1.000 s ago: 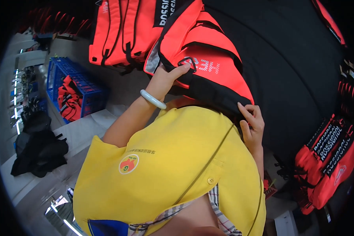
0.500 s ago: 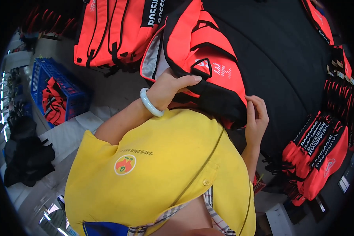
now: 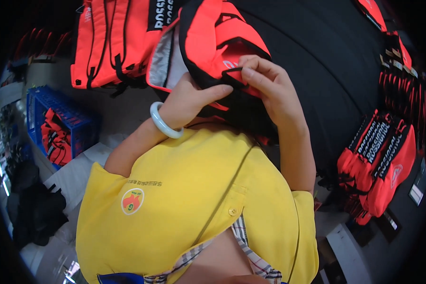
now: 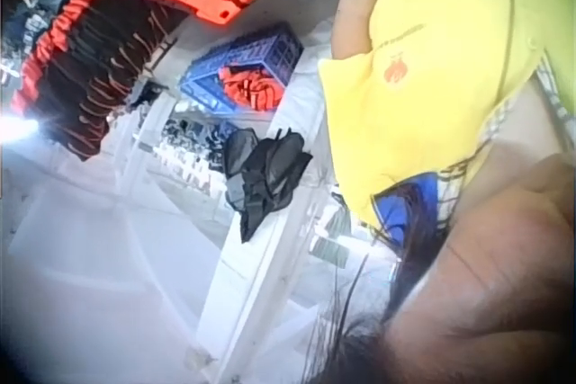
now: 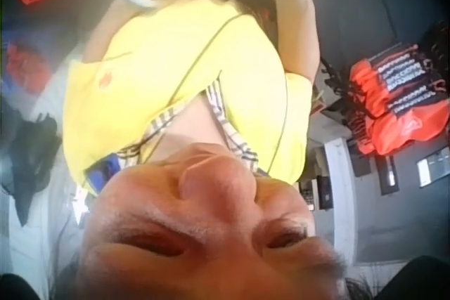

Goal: Inspecting and checking red backpacks for quality and internal contents in a factory setting.

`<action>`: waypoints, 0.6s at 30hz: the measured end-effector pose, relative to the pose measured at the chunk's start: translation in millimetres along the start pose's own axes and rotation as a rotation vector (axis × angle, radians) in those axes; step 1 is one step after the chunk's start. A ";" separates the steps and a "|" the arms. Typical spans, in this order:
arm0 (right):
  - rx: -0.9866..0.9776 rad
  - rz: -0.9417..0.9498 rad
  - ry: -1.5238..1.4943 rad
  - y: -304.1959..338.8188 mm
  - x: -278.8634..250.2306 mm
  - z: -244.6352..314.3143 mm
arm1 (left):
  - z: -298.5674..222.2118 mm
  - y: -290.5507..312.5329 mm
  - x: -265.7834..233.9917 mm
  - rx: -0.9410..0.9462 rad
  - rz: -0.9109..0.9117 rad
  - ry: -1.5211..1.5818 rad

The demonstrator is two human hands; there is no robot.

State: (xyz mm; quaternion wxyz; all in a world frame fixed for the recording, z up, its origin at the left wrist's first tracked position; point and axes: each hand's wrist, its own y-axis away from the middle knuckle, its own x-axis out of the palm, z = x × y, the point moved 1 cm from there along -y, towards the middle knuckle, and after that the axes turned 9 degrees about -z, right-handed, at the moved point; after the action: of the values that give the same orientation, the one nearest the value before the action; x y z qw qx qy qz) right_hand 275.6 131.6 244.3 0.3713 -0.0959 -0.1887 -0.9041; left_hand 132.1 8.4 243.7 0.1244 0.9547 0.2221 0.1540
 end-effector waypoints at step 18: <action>-0.675 -0.669 1.042 86.2 -46.3 -32.6 | -6.9 -45.1 -16.7 0.017 0.268 -0.338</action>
State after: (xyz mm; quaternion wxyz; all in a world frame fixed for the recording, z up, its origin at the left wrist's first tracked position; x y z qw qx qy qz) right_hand 368.2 91.3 223.5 0.0655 0.3027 0.2849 -0.9071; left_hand 98.1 41.1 232.2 0.1303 0.9890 0.0704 0.0049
